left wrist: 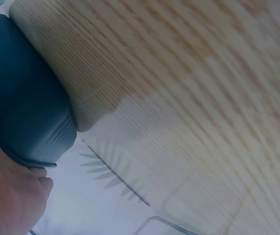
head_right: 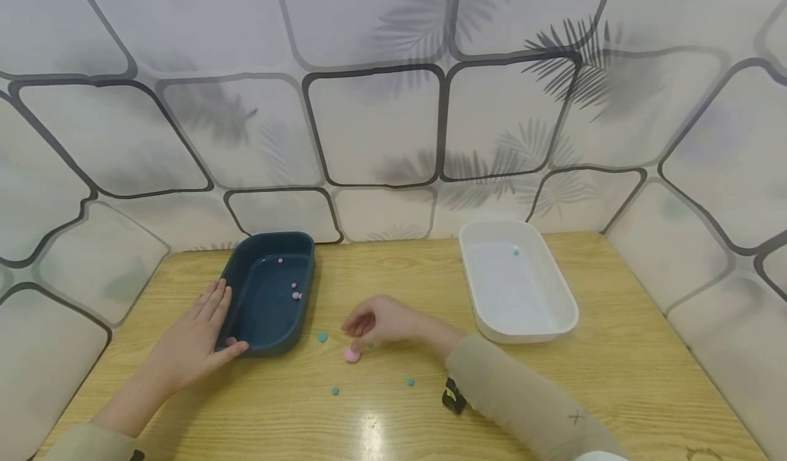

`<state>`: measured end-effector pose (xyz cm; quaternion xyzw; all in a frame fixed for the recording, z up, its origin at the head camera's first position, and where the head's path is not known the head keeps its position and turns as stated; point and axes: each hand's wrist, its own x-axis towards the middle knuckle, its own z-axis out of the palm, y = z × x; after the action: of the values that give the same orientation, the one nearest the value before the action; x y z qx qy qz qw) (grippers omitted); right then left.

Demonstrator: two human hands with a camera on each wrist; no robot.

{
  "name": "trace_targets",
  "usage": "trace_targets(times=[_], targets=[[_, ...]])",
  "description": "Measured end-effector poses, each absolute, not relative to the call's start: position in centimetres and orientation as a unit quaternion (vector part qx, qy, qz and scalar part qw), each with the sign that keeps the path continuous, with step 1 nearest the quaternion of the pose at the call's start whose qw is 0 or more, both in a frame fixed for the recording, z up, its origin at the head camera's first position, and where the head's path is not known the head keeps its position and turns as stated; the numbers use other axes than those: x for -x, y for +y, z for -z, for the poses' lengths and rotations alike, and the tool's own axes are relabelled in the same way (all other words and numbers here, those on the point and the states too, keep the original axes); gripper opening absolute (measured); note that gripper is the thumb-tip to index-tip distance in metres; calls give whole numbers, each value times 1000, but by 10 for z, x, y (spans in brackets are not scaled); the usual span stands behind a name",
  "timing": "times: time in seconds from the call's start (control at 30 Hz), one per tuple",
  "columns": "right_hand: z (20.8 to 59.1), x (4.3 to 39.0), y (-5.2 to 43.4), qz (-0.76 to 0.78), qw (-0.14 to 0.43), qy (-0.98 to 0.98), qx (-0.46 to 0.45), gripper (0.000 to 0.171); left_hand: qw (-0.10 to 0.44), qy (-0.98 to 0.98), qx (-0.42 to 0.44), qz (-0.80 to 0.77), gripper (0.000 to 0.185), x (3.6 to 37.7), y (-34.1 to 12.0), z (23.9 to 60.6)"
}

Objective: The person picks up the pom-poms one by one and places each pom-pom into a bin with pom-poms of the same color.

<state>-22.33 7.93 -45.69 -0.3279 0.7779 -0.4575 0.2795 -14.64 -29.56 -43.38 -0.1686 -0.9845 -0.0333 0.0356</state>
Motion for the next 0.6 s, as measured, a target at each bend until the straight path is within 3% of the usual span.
trace_targets(times=[0.6], targets=[[462, 219, 79, 395, 252, 774, 427, 31, 32, -985, 165, 44, 113, 145, -295, 434]])
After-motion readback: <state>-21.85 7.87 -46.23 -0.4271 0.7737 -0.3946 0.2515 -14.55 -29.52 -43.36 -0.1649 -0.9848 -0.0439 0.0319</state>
